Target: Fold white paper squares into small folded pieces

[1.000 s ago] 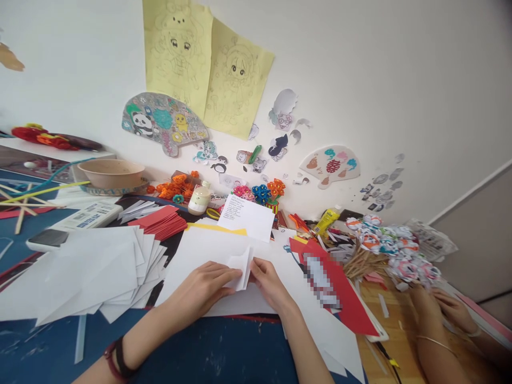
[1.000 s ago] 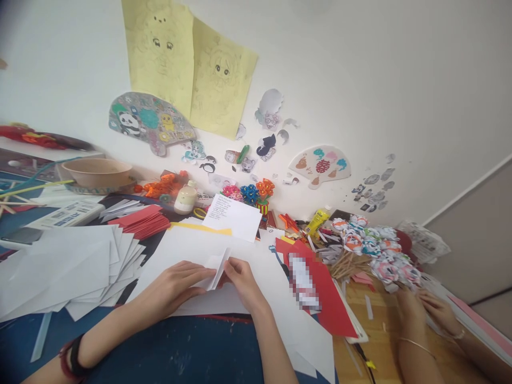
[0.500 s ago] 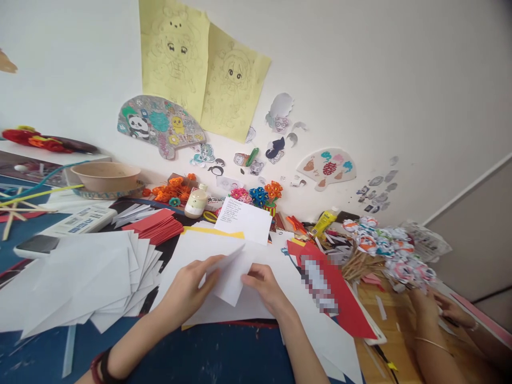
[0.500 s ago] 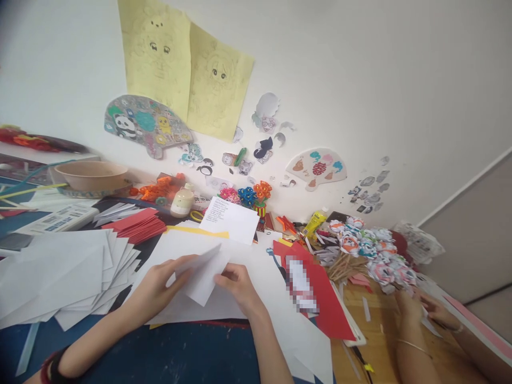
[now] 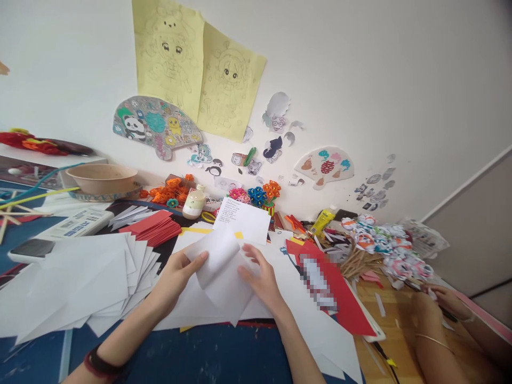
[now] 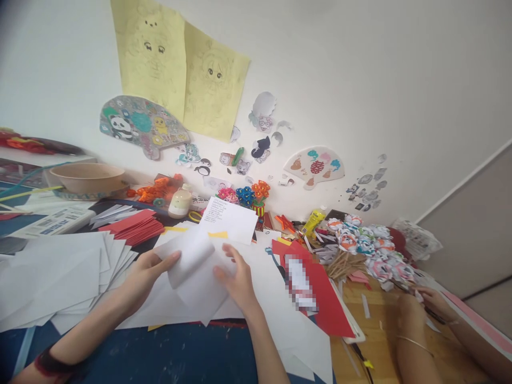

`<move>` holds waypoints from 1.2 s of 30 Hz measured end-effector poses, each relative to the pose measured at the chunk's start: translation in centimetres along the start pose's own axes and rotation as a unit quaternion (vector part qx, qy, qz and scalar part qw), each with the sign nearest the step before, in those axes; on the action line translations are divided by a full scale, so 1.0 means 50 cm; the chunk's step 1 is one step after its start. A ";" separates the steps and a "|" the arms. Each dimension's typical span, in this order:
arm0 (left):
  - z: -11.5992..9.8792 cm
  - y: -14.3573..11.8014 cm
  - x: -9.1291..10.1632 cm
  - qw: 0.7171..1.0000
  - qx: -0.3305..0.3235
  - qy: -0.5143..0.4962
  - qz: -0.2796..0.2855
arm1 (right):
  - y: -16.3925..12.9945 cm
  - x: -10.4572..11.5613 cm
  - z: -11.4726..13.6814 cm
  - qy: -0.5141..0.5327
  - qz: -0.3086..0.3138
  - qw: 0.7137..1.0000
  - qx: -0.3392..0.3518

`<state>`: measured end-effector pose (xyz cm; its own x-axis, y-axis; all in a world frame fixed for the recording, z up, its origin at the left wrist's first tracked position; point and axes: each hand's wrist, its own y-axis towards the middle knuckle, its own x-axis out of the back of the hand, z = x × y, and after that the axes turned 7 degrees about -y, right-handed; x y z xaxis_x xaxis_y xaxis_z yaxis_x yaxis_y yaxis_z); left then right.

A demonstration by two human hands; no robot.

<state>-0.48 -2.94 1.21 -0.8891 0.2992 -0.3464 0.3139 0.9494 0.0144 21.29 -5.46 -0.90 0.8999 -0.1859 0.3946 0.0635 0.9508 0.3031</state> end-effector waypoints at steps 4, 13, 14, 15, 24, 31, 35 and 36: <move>0.000 0.009 -0.007 0.999 0.020 -0.014 0.026 | -0.012 -0.003 0.032 0.127 0.156 0.979 -0.037; 0.019 0.034 0.019 0.887 -0.187 0.402 -0.129 | -0.019 0.002 0.024 0.208 0.173 0.959 -0.083; 0.021 0.031 0.017 0.846 -0.242 0.455 -0.135 | -0.018 0.001 0.020 0.204 0.163 0.962 -0.085; 0.022 0.027 0.012 0.804 -0.299 0.498 -0.126 | -0.017 0.000 0.017 0.202 0.152 0.964 -0.086; 0.042 0.002 -0.055 0.689 -0.426 0.586 0.026 | -0.012 -0.010 0.020 0.117 0.071 0.990 -0.043; 0.046 -0.010 -0.049 0.746 -0.407 0.527 0.006 | -0.009 -0.007 0.014 0.045 0.020 0.999 0.002; 0.041 -0.011 -0.050 0.784 -0.370 0.497 0.026 | -0.006 -0.005 0.015 0.005 -0.025 0.998 0.049; 0.039 -0.010 -0.050 0.795 -0.357 0.488 0.035 | -0.007 -0.006 0.016 0.001 -0.008 0.999 0.051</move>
<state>2.25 -4.34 0.26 -0.8220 -0.0454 0.5677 0.4148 0.6352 0.6515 20.68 -5.93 -0.43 0.9003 -0.2005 0.3863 0.0346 0.9177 0.3957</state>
